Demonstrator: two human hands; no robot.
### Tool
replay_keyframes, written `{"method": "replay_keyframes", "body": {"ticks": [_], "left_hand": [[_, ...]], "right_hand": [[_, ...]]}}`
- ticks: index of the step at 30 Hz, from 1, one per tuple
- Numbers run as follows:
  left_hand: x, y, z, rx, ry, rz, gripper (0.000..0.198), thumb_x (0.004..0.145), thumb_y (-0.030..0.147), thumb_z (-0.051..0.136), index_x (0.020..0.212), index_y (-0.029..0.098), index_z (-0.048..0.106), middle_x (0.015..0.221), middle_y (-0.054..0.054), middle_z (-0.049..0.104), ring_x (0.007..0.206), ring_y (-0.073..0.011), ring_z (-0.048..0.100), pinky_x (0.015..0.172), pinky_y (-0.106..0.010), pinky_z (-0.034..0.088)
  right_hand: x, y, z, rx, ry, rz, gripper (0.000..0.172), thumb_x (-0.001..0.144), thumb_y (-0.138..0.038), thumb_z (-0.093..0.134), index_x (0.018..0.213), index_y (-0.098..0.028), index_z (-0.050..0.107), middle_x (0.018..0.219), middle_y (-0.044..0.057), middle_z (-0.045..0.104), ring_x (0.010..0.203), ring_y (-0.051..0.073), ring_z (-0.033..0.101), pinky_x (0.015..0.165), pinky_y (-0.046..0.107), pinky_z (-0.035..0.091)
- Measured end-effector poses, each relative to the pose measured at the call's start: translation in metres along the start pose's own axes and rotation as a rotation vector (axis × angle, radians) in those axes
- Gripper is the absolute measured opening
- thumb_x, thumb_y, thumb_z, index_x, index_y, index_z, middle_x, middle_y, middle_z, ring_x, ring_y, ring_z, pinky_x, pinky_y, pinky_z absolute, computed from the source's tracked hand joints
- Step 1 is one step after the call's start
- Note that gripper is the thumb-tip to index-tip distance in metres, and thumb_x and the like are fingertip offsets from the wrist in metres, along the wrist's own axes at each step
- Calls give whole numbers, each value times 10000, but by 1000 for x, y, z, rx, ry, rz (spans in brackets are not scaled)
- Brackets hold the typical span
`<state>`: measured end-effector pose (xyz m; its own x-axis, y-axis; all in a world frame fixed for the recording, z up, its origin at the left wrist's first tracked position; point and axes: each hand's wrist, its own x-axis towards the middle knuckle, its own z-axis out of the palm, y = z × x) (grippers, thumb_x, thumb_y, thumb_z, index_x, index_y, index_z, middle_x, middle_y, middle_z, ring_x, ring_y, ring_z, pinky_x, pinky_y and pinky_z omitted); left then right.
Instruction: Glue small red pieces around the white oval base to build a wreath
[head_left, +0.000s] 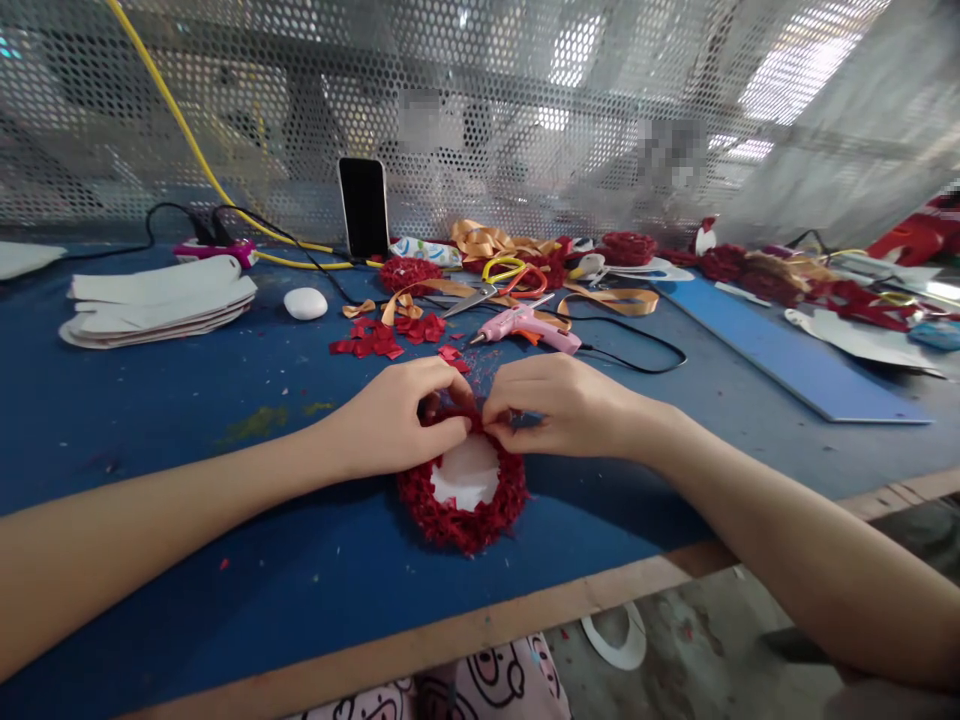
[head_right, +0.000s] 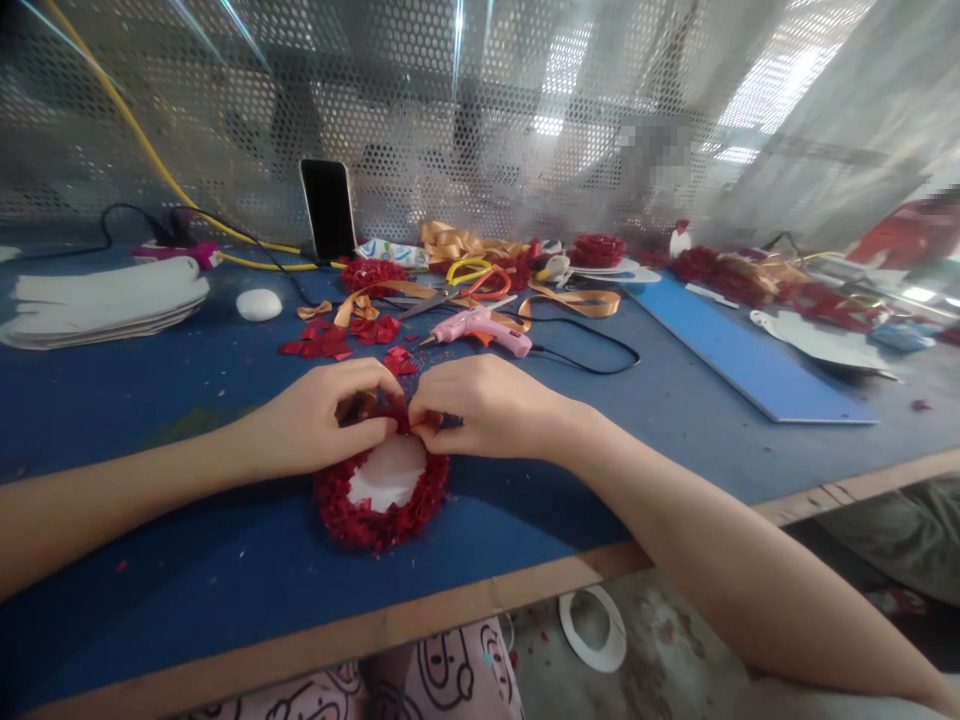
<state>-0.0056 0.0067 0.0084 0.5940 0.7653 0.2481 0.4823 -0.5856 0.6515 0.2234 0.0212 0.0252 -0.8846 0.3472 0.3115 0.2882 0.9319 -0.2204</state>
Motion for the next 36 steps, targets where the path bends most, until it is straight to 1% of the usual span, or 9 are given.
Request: {"method": "replay_keyframes", "body": {"ticks": [3,11,16,21,25,28,31,36], "left_hand": [[0,0,1,5,-4,39,117,768,229,650,869,180,683,885,-21,662,672,-128,559,670,-262,443],[2,-5,5,-26,26,74,93,765,169,640,833,172,704,855,-10,676,680,-113,571,675,-241,455],[2,-3,4,-34,18,48,100,735,144,646,814,166,704,844,-6,680,663,-107,567,652,-236,457],[1,-2,4,-28,23,40,92,737,133,646,802,170,700,834,-2,683,657,-105,566,654,-236,459],[1,-3,4,-21,22,42,70,758,159,662,813,176,702,842,-4,687,661,-107,569,654,-240,458],[1,-4,5,-3,22,55,69,766,164,661,818,175,705,823,-3,683,667,-110,570,652,-241,452],[1,-4,5,3,23,61,82,757,146,657,819,172,704,839,-5,688,669,-108,570,652,-239,452],[0,-2,3,-9,0,59,98,786,153,632,845,174,708,875,-11,703,683,-113,580,658,-243,457]], "right_hand": [[0,-1,-1,-49,-6,-24,100,883,-173,567,849,-202,656,773,34,673,719,149,574,672,278,416],[1,-3,-1,-141,-12,-52,120,912,-174,562,850,-175,665,771,42,687,702,145,571,666,277,413],[1,-4,-1,-178,-5,-82,144,934,-178,550,856,-167,670,778,45,692,717,142,589,670,275,415],[0,-7,-5,-224,-12,-67,174,945,-182,520,884,-170,683,834,56,720,757,149,616,699,289,422],[0,-11,-11,-195,14,-77,168,909,-165,518,903,-180,685,751,31,699,689,137,590,667,296,397],[-1,-12,-11,-179,-33,-138,198,893,-154,502,952,-194,686,725,12,696,641,125,572,653,305,371],[-1,-10,-7,-208,-77,-154,194,887,-176,509,958,-196,688,708,10,695,616,125,567,644,315,350],[-1,-7,-3,-198,-81,-166,187,877,-168,515,923,-193,695,675,9,683,593,123,559,635,316,342]]}}
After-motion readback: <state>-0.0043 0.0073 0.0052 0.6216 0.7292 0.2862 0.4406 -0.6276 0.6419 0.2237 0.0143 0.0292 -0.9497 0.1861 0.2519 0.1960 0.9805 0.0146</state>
